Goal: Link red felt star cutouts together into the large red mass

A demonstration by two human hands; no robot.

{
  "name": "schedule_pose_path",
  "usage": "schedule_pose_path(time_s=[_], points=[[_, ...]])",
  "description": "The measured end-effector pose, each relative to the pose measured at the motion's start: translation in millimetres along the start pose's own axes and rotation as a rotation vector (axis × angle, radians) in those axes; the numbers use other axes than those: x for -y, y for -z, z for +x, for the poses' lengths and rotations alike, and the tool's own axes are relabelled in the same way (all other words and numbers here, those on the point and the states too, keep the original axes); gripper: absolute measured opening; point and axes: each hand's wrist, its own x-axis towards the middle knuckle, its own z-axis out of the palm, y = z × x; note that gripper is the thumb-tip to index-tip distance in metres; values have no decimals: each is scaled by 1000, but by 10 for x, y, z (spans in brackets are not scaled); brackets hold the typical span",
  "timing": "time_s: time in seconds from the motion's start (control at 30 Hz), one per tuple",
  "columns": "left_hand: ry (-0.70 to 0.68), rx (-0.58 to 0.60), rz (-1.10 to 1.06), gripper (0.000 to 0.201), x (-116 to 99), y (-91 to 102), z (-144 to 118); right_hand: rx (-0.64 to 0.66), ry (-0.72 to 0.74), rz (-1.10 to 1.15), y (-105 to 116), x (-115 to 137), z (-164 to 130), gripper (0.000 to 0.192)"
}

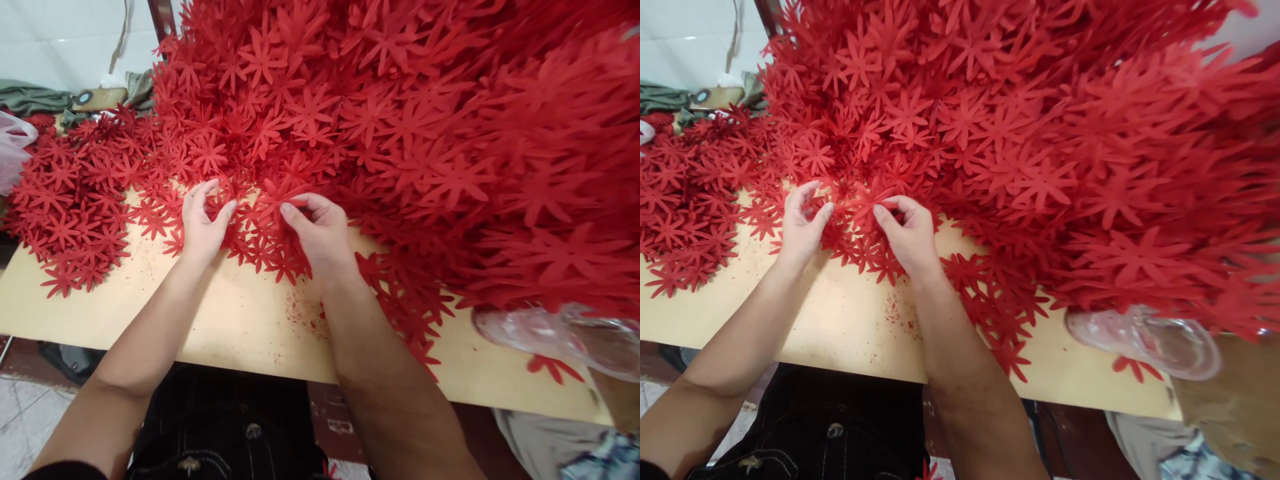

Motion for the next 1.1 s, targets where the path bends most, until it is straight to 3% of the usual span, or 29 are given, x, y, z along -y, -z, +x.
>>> schedule_pose_path(time_s=[0.07, 0.13, 0.23, 0.4, 0.73, 0.9, 1.1], points=[[-22, -6, 18, 41, -84, -6, -38, 88, -1, -110, -52, 28, -49, 13], [19, 101, -74, 36, -184, -42, -92, 167, 26, -201, -93, 56, -94, 17], [193, 234, -264, 33, -263, -115, -151, 235, 99, -288, -110, 81, -124, 22], [411, 239, -466, 26, -235, -146, -146, 302, 191, -268, -96, 82, -112, 18], [378, 144, -319, 15, -284, -156, -116, 323, 34, -156, -125, 87, -122, 16], [363, 34, -313, 24, -172, -108, -37, 242, 41, -206, -84, 45, -80, 17], [316, 89, -301, 31, -135, -106, -64, 147, -14, -119, -82, 36, -59, 39]])
